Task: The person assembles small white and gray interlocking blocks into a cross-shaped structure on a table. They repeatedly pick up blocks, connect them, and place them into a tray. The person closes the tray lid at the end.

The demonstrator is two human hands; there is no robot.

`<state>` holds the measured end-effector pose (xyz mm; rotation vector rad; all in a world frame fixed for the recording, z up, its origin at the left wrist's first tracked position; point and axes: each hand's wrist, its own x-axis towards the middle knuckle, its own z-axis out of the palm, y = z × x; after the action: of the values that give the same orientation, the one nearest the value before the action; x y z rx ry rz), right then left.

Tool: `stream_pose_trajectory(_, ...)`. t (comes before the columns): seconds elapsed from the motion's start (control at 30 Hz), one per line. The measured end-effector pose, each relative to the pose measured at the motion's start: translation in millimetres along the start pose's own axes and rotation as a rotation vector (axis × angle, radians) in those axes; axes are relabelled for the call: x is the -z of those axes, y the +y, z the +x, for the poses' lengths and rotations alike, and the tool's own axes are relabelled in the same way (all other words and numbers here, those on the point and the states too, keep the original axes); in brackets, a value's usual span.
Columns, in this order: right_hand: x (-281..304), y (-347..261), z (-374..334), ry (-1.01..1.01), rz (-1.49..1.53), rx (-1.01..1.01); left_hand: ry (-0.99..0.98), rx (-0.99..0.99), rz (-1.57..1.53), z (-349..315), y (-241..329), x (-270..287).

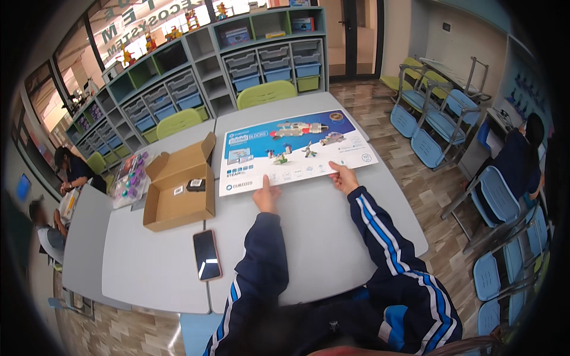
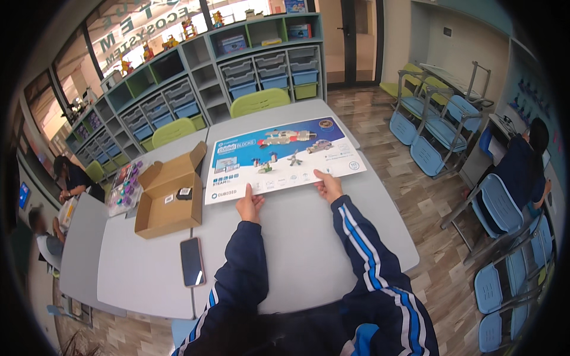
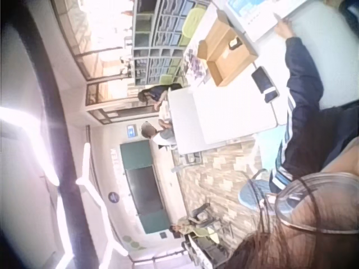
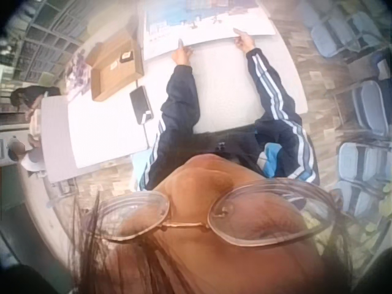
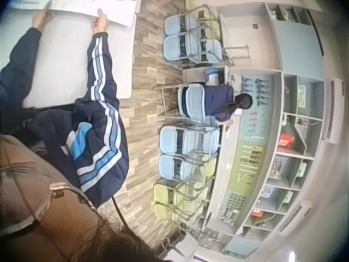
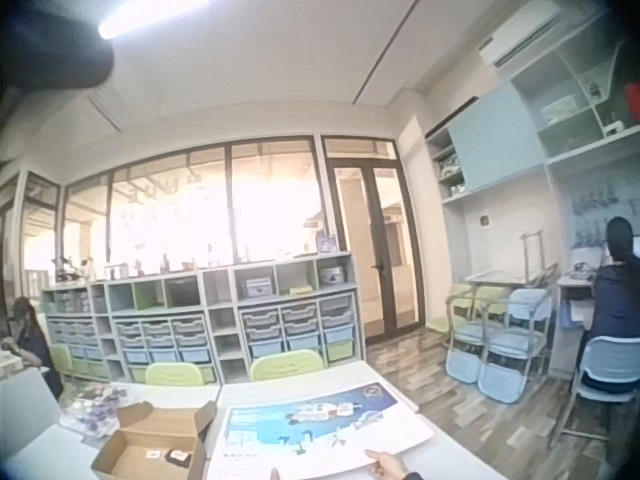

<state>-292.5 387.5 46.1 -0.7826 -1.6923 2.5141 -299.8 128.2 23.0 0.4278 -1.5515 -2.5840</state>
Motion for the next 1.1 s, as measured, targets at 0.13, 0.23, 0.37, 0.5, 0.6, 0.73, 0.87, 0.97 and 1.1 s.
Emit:
stream_pose_trajectory(0.13,-9.7,16.8,-6.8,0.239,-0.078,0.209,0.048,-0.098,0.309,13.1,-16.3,8.1)
stream_pose_trajectory(0.23,-3.9,14.2,-0.8,0.277,-0.184,0.200,0.050,-0.023,0.395,20.5,-16.8,4.5)
stream_pose_trajectory(0.37,-2.7,20.7,12.4,0.315,-0.559,0.336,0.051,-0.004,0.543,24.9,-10.7,-2.3)
stream_pose_trajectory(0.5,0.4,17.8,28.4,0.287,-0.762,0.302,0.039,0.085,0.523,22.8,2.2,-14.3)
stream_pose_trajectory(0.6,-0.2,23.4,36.1,0.286,-0.788,0.320,-0.006,0.204,0.449,27.7,6.9,-9.6)
stream_pose_trajectory(0.73,7.3,33.2,53.9,0.383,-0.761,0.427,-0.012,0.209,0.405,25.6,3.2,-17.4)
stream_pose_trajectory(0.87,6.2,47.4,51.0,0.424,-0.694,0.578,-0.037,-0.125,0.431,19.3,-3.9,-0.3)
stream_pose_trajectory(0.97,22.5,54.4,42.1,0.441,-0.642,0.725,0.021,-0.072,0.372,-9.5,-3.9,-12.0)
stream_pose_trajectory(1.1,-7.3,51.6,7.2,0.359,-0.667,0.598,0.015,-0.237,0.391,-21.2,-0.4,11.8)
